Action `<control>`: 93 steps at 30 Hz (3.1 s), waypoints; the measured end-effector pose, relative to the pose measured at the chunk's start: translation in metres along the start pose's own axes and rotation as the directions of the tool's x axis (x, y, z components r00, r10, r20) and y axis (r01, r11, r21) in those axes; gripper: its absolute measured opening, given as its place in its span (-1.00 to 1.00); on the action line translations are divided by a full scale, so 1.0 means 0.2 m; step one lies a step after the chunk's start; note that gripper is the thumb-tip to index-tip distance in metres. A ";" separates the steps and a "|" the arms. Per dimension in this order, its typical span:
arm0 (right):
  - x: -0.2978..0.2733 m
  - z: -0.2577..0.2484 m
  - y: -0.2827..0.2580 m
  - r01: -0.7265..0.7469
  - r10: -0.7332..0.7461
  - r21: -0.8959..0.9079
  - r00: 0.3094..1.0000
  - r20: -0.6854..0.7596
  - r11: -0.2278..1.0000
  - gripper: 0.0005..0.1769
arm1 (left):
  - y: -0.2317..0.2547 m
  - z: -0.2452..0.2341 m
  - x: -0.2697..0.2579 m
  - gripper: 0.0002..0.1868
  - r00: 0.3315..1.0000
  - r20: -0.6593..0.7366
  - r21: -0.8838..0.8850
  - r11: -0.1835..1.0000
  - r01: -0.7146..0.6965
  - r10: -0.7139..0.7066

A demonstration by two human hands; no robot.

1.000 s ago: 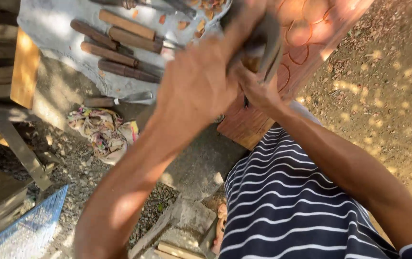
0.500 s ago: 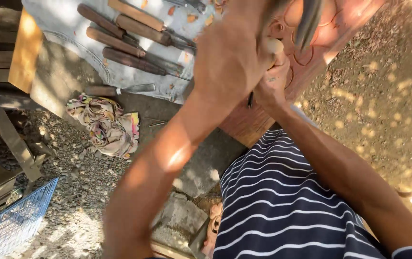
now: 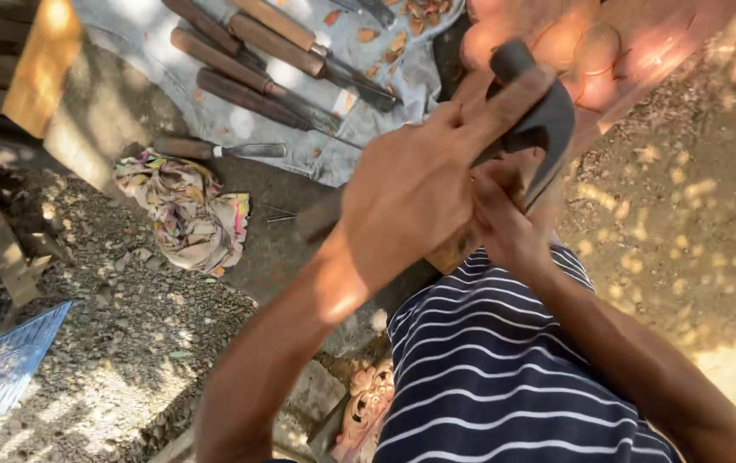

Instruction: Carving intricate patterns into a wooden board using a chisel and hammer.

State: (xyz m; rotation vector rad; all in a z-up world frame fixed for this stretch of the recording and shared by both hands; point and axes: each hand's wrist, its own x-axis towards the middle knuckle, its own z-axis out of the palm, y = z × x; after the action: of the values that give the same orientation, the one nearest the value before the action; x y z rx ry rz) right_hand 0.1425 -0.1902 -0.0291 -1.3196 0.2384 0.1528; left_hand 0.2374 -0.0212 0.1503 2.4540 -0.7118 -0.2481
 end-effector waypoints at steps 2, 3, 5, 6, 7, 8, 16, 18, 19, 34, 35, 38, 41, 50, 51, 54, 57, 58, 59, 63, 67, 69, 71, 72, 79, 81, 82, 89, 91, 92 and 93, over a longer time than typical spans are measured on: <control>-0.01 0.09 -0.30 -0.158 0.171 0.252 0.985 -0.032 0.955 -0.85 | 0.03 -0.06 -0.09 -0.28 0.978 0.082 -0.014 0.981 0.192 -0.190; 0.05 0.10 -0.32 -0.170 0.180 0.244 0.984 -0.017 0.955 -0.85 | 0.02 -0.08 -0.15 -0.28 0.976 0.076 -0.019 0.978 0.208 -0.206; 0.19 0.12 -0.39 -0.054 0.056 -0.032 0.997 0.059 0.998 -0.96 | 0.00 -0.12 -0.25 -0.27 0.947 -0.165 -0.206 0.949 0.240 -0.275; 0.25 0.14 -0.32 -0.045 0.047 -0.038 0.997 0.064 0.998 -0.96 | 0.00 -0.12 -0.27 -0.27 0.946 -0.178 -0.208 0.949 0.235 -0.273; 0.32 0.16 -0.25 0.019 -0.012 -0.053 0.992 0.122 0.998 -0.95 | 0.00 -0.13 -0.29 -0.24 0.925 -0.232 -0.257 0.936 0.241 -0.302; 0.38 0.19 -0.18 0.071 -0.059 -0.062 0.982 0.177 0.996 -0.93 | 0.00 -0.14 -0.31 -0.22 0.901 -0.274 -0.307 0.918 0.250 -0.337; 0.39 0.37 -0.21 0.060 -0.033 -0.062 0.926 0.375 0.996 -0.84 | 0.03 -0.22 -0.39 -0.17 0.831 -0.322 -0.428 0.852 0.300 -0.454; 0.39 0.37 -0.21 0.034 -0.004 -0.079 0.935 0.354 0.996 -0.82 | 0.03 -0.24 -0.39 -0.17 0.789 -0.221 -0.452 0.777 0.438 -0.574; 0.40 0.36 -0.21 0.045 -0.014 -0.077 0.930 0.368 0.996 -0.81 | 0.03 -0.24 -0.39 -0.19 0.827 -0.276 -0.487 0.813 0.319 -0.490; 0.37 0.32 -0.18 0.175 -0.161 -0.016 0.935 0.316 0.984 -0.97 | 0.02 -0.30 -0.32 -0.27 0.890 -0.326 -0.503 0.855 0.124 -0.320; 0.36 0.32 -0.18 0.199 -0.190 -0.003 0.941 0.281 0.980 -0.95 | 0.02 -0.30 -0.33 -0.29 0.894 -0.368 -0.448 0.891 0.071 -0.256; 0.32 0.30 -0.16 0.302 -0.287 -0.025 0.926 0.244 0.953 -0.93 | -0.06 -0.20 -0.29 -0.20 0.877 -0.457 -0.366 0.930 -0.032 -0.149; 0.30 0.28 -0.11 0.241 -0.201 -0.464 0.970 0.135 0.852 -0.75 | -0.08 -0.01 -0.20 -0.46 0.825 -0.483 -0.260 0.948 0.183 -0.292; 0.40 0.35 -0.12 0.108 -0.109 0.020 0.932 0.347 0.994 -0.90 | -0.15 -0.07 -0.18 -0.07 0.812 -0.559 -0.260 0.965 0.018 -0.166; 0.39 0.34 -0.13 0.116 -0.115 0.017 0.930 0.350 0.993 -0.90 | -0.14 -0.04 -0.21 -0.07 0.808 -0.566 -0.258 0.966 0.013 -0.162; 0.41 0.35 -0.13 0.219 -0.089 -0.273 0.903 0.420 0.937 -0.80 | -0.14 -0.05 -0.28 -0.10 0.935 -0.122 0.180 0.919 0.351 -0.333; 0.35 0.34 -0.13 0.160 -0.100 -0.051 0.804 0.586 0.986 -0.81 | -0.08 -0.15 -0.34 -0.13 0.943 -0.064 -0.001 0.945 0.327 -0.326; 0.36 0.36 -0.15 0.089 0.006 -0.129 0.802 0.598 0.988 -0.74 | -0.08 -0.15 -0.33 -0.22 0.857 -0.225 -0.217 0.882 0.419 -0.463; 0.37 0.38 -0.18 0.018 0.112 -0.206 0.791 0.602 0.978 -0.67 | -0.08 -0.15 -0.33 -0.30 0.723 -0.339 -0.439 0.781 0.444 -0.602; 0.47 0.29 0.05 0.276 -0.152 -0.061 0.686 0.711 0.959 -0.64 | -0.07 0.02 -0.45 -0.04 0.786 -0.601 0.031 0.979 0.203 -0.144; 0.39 0.33 0.02 0.061 0.073 -0.164 0.709 0.702 0.985 -0.58 | -0.05 0.07 -0.56 -0.36 0.716 -0.297 -0.725 0.637 0.260 -0.631; 0.42 0.40 -0.16 -0.003 0.161 -0.222 0.697 0.698 0.975 -0.66 | -0.08 0.15 -0.56 -0.46 0.606 -0.261 -0.958 0.122 -0.261 -0.751; 0.44 0.39 -0.11 0.085 -0.071 0.031 0.527 0.847 0.996 -0.68 | -0.08 0.20 -0.55 -0.19 0.714 -0.660 0.042 0.937 0.348 -0.235; 0.44 0.38 -0.07 0.083 -0.074 0.036 0.516 0.854 0.996 -0.68 | -0.03 0.12 -0.55 -0.19 0.708 -0.665 0.047 0.933 0.358 -0.238; 0.44 0.42 -0.25 -0.054 0.177 -0.173 0.503 0.846 0.983 -0.74 | 0.08 0.20 -0.64 -0.27 0.520 -0.556 -0.491 0.761 0.424 -0.648; 0.45 0.40 -0.15 -0.086 0.146 -0.121 0.444 0.884 0.989 -0.78 | 0.07 0.23 -0.64 -0.23 0.501 -0.676 -0.533 0.828 0.174 -0.541; 0.44 0.38 -0.05 -0.011 0.079 -0.083 0.439 0.895 0.997 -0.73 | 0.09 0.18 -0.64 -0.24 0.634 -0.557 -0.324 0.844 0.428 -0.536; 0.42 0.42 -0.10 0.049 0.002 -0.022 0.376 0.927 0.999 -0.53 | 0.06 0.36 -0.72 -0.65 0.359 -0.415 -0.910 0.377 -0.174 -0.836; 0.45 0.36 -0.03 0.070 0.085 -0.112 0.316 0.945 0.991 -0.54 | 0.11 0.26 -0.70 -0.45 0.499 -0.478 -0.644 0.675 0.361 -0.723; 0.43 0.31 0.01 0.070 0.184 -0.209 0.263 0.947 0.975 -0.55 | 0.15 0.22 -0.70 -0.23 0.645 -0.401 -0.064 0.722 0.689 -0.651; 0.46 0.33 -0.20 0.068 0.186 -0.211 0.266 0.946 0.975 -0.55 | 0.14 0.19 -0.74 -0.23 0.646 -0.398 -0.066 0.723 0.688 -0.651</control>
State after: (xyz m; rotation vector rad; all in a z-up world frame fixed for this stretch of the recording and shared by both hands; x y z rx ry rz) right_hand 0.2471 -0.1379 -0.0013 -1.1905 -0.8510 1.0734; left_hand 0.0878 0.0221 0.1374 2.6371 0.4130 0.0210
